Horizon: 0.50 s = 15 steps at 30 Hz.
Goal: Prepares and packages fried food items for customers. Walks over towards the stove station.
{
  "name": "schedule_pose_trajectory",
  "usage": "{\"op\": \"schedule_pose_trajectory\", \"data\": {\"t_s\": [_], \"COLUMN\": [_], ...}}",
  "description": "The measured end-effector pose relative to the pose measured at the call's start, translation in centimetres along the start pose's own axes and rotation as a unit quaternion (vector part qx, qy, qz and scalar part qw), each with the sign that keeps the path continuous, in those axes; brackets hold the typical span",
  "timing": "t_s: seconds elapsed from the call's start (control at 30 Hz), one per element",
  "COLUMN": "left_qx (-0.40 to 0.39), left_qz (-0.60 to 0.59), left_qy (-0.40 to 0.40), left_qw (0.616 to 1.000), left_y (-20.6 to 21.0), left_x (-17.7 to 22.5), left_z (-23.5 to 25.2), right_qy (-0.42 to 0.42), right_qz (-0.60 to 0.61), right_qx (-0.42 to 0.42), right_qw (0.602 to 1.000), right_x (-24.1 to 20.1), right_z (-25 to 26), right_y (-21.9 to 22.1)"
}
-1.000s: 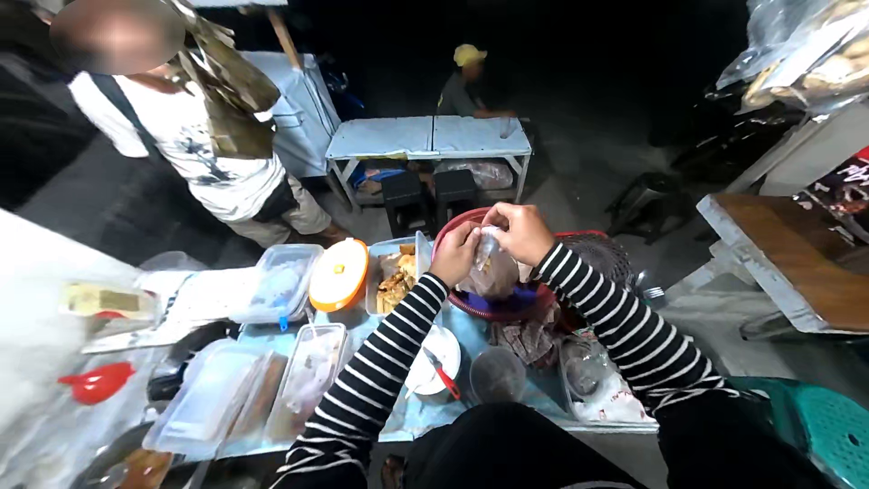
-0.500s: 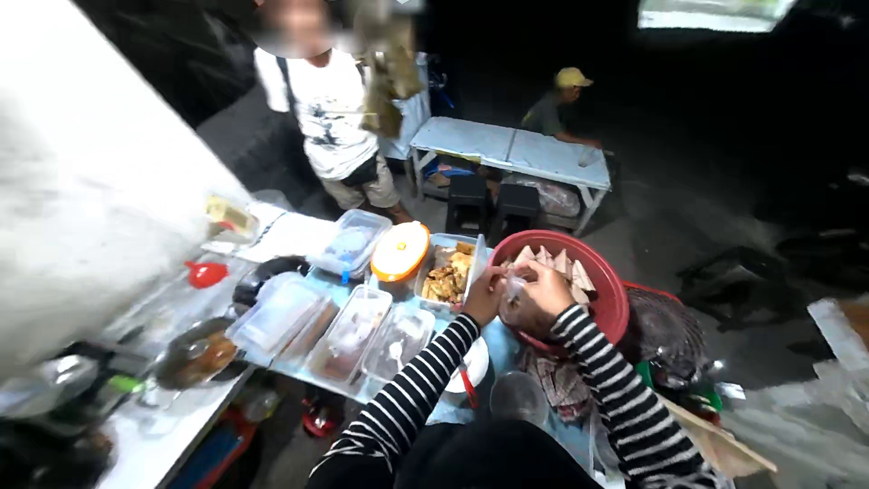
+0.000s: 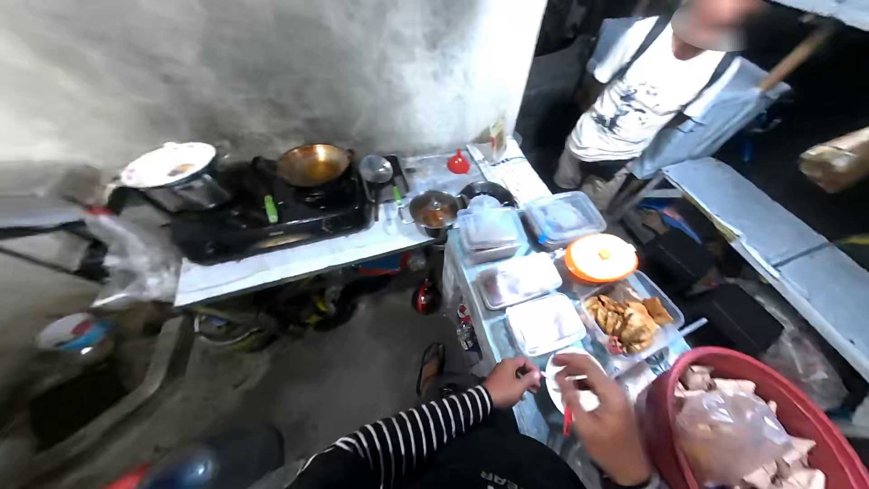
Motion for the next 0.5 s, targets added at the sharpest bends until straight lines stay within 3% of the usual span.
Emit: {"op": "schedule_pose_trajectory", "data": {"t_s": [0.1, 0.17, 0.23, 0.37, 0.5], "left_qx": [-0.007, 0.016, 0.091, 0.192, 0.224], "left_qz": [-0.006, 0.017, 0.003, -0.038, -0.03], "left_qy": [0.058, 0.035, 0.015, -0.01, 0.011], "left_qw": [0.998, 0.999, 0.996, 0.981, 0.974], "left_y": [-3.5, -6.9, -10.9, -18.7, -26.4], "left_x": [-1.2, 0.0, 1.2, 2.2, 2.9], "left_z": [-2.5, -4.2, -5.7, -9.0, -12.7], "right_qy": [-0.064, -0.027, -0.001, 0.048, 0.083], "right_qz": [0.136, 0.253, 0.272, 0.113, -0.096], "right_qx": [-0.2, -0.315, -0.358, -0.434, -0.522], "right_qw": [0.968, 0.914, 0.893, 0.892, 0.843], "right_x": [0.0, -0.7, -1.1, 0.8, 3.1], "right_z": [-0.3, -0.2, 1.6, 5.1, 8.1], "right_y": [9.8, 13.2, 15.1, 19.7, 26.7]}}
Point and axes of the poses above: each hand's wrist, its own z-axis towards the middle knuckle, its own y-axis out of the palm, x = y × z, the point moved 5 cm from there along z, towards the middle knuckle, and after that the axes turned 7 degrees about -z, right-handed, at the moved point
